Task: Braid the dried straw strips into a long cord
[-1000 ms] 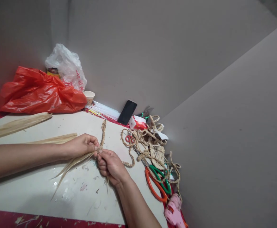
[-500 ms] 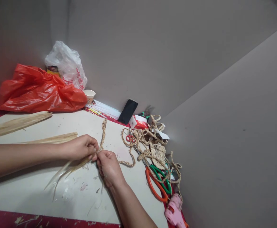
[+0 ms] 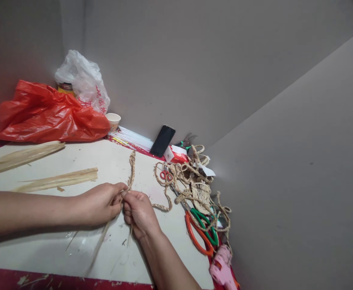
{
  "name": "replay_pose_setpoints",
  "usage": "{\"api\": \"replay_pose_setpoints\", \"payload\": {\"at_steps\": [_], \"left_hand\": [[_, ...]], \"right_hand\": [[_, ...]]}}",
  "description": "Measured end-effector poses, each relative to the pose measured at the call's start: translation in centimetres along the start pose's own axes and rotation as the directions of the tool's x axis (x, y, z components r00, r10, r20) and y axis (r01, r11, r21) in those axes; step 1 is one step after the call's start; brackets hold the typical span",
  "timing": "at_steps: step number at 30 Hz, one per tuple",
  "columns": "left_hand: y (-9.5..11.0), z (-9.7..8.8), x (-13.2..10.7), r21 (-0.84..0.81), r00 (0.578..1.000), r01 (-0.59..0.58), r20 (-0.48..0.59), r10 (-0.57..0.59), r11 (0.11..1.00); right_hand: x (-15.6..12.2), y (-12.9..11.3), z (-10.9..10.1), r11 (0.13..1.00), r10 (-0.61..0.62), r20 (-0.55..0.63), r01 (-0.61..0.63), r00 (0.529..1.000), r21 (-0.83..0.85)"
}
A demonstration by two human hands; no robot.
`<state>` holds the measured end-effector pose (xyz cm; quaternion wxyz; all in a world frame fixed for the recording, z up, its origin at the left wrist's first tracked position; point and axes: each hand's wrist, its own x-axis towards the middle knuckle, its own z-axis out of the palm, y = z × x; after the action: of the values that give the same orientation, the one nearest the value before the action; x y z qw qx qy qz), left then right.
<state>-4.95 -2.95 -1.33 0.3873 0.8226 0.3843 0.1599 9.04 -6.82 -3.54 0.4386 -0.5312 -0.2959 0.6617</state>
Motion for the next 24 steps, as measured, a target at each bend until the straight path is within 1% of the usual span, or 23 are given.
{"api": "replay_pose_setpoints", "payload": {"at_steps": [2,4,5,6,7,8,9,10,11,12,14,16,20,22,24], "left_hand": [[-0.1,-0.6,0.4,-0.017,1.0,-0.011,-0.024,0.01,1.0],[-0.5,-1.0,1.1,-0.066,0.995,-0.025,-0.101,0.019,0.997],[-0.8,-1.0,1.5,-0.117,0.992,-0.025,-0.125,0.01,0.993],[-1.2,-0.9,1.8,-0.19,0.993,-0.007,-0.116,-0.016,0.982],[-1.5,-0.6,2.1,-0.281,0.997,0.035,-0.057,-0.053,0.959],[-1.7,-0.3,2.3,-0.374,0.995,0.098,0.04,-0.09,0.922],[-1.9,0.0,2.4,-0.444,0.984,0.162,0.138,-0.112,0.881],[-2.1,0.2,2.4,-0.478,0.973,0.199,0.203,-0.112,0.856],[-2.2,0.4,2.4,-0.481,0.967,0.206,0.231,-0.103,0.852],[-2.2,0.5,2.4,-0.458,0.97,0.187,0.228,-0.088,0.869],[-2.4,0.4,2.3,-0.374,0.982,0.12,0.182,-0.054,0.92],[-2.5,0.0,2.3,-0.304,0.985,0.081,0.172,-0.029,0.949],[-2.9,-0.2,2.6,-0.261,0.979,0.059,0.206,-0.005,0.964],[-3.2,-0.1,2.7,-0.259,0.974,0.077,0.227,-0.017,0.963],[-3.4,0.2,2.9,-0.267,0.972,0.1,0.233,-0.037,0.958]], "right_hand": [[0.0,-0.2,-0.3,0.999,0.007,0.024,-0.008,1.0,0.035],[0.0,-0.3,-0.5,0.999,0.011,0.052,-0.013,0.999,0.049],[0.0,-0.4,-0.6,0.999,0.01,0.065,-0.013,0.998,0.05],[0.0,-0.4,-0.6,0.999,0.009,0.078,-0.012,0.997,0.048],[0.0,-0.4,-0.7,0.999,0.006,0.092,-0.01,0.996,0.044],[0.0,-0.4,-0.7,0.999,0.003,0.107,-0.007,0.994,0.035],[0.0,-0.4,-0.7,1.0,0.004,0.128,-0.007,0.992,0.023],[0.1,-0.5,-0.8,1.0,0.011,0.15,-0.012,0.989,0.007],[0.1,-0.5,-0.9,1.0,0.019,0.168,-0.018,0.986,-0.013],[0.1,-0.6,-1.1,0.999,0.028,0.181,-0.022,0.983,-0.034],[0.1,-0.7,-1.4,0.996,0.039,0.193,-0.024,0.98,-0.081],[0.1,-0.7,-1.8,0.99,0.044,0.192,-0.017,0.98,-0.137],[0.3,-0.5,-2.4,0.957,0.031,0.162,0.018,0.986,-0.289],[0.4,-0.4,-2.5,0.901,-0.039,0.153,0.101,0.988,-0.423],[0.4,-0.3,-2.5,0.797,-0.147,0.169,0.218,0.974,-0.562]]}}
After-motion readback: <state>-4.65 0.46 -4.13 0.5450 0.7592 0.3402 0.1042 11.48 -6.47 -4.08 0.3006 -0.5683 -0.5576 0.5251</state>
